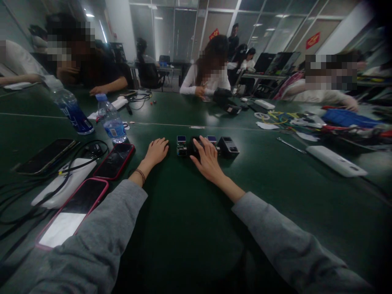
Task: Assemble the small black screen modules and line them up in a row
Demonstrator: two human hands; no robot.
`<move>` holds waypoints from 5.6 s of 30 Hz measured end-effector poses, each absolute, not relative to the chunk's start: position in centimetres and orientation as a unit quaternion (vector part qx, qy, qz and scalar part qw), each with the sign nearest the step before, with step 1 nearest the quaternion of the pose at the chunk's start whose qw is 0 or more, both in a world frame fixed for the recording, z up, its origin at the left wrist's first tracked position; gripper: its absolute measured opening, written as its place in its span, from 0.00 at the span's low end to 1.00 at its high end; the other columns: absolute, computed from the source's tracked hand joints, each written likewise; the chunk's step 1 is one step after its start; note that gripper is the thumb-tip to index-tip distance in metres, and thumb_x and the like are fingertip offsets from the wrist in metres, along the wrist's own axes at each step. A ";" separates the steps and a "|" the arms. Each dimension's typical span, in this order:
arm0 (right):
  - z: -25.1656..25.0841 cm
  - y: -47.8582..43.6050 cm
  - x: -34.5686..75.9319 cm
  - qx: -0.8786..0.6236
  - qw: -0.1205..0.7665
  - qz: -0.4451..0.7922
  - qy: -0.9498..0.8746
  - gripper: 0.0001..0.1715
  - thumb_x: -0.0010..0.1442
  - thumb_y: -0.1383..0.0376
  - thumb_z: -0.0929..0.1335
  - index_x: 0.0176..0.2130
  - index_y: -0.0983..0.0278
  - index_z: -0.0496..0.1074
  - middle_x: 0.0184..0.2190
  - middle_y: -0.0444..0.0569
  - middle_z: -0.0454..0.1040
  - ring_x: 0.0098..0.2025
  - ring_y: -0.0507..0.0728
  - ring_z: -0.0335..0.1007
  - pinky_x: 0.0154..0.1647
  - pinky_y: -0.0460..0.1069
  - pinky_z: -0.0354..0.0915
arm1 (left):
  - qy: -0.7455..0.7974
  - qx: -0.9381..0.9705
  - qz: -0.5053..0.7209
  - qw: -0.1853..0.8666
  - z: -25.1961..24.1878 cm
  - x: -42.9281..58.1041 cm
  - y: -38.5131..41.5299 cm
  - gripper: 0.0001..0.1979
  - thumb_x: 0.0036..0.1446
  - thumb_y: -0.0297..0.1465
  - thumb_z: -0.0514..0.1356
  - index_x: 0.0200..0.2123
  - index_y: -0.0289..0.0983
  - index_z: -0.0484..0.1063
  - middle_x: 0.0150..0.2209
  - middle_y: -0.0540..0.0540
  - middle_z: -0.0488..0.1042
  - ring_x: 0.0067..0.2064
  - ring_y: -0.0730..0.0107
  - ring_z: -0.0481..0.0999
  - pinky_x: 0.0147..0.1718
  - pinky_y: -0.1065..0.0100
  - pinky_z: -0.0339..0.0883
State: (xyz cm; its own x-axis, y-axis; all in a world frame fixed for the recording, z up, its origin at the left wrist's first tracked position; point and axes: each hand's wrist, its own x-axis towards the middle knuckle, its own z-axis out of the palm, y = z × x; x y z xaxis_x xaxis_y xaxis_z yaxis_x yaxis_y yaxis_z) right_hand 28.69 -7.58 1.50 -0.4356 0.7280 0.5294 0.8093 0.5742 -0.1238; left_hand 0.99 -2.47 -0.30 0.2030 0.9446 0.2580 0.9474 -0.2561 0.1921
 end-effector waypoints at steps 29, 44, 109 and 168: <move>1.5 -7.5 32.6 -0.411 0.214 -0.043 -0.885 0.36 0.76 0.61 0.61 0.77 0.57 0.50 0.76 0.54 0.52 0.77 0.66 0.48 0.75 0.68 0.52 | -0.418 -0.864 -0.255 0.116 3.3 5.4 -6.0 0.24 0.77 0.45 0.50 0.67 0.39 0.69 0.67 0.39 0.71 0.67 0.52 0.69 0.66 0.50 0.61; 1.3 -7.5 32.7 -0.441 0.209 -0.058 -0.871 0.37 0.77 0.61 0.63 0.78 0.55 0.48 0.78 0.51 0.49 0.79 0.65 0.40 0.77 0.69 0.47 | -0.433 -0.852 -0.281 0.086 2.5 5.0 -5.4 0.20 0.75 0.42 0.56 0.61 0.39 0.74 0.66 0.40 0.73 0.66 0.52 0.70 0.64 0.50 0.64; -0.1 -5.3 39.7 -0.589 0.309 -0.009 -0.746 0.35 0.71 0.55 0.60 0.70 0.67 0.64 0.62 0.67 0.68 0.59 0.75 0.71 0.57 0.73 0.73 | -0.616 -0.767 -0.181 0.012 -0.4 2.4 -2.8 0.25 0.72 0.30 0.47 0.67 0.36 0.70 0.70 0.35 0.68 0.71 0.46 0.66 0.68 0.39 0.60; 1.7 -6.0 31.7 -0.519 0.281 -0.097 -0.801 0.31 0.78 0.58 0.58 0.73 0.66 0.59 0.73 0.63 0.58 0.75 0.68 0.51 0.73 0.68 0.54 | -0.622 -0.767 -0.156 0.018 0.1 2.6 -3.2 0.24 0.73 0.29 0.48 0.67 0.36 0.69 0.70 0.36 0.68 0.71 0.47 0.65 0.68 0.42 0.60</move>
State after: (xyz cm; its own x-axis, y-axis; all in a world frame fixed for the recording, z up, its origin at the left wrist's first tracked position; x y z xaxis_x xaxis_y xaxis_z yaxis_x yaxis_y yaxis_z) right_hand 31.70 -5.97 1.72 -0.3032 0.7774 0.5511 0.8863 0.4426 -0.1367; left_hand 2.57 -3.19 0.09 0.1776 0.9486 0.2618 0.9598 -0.2258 0.1670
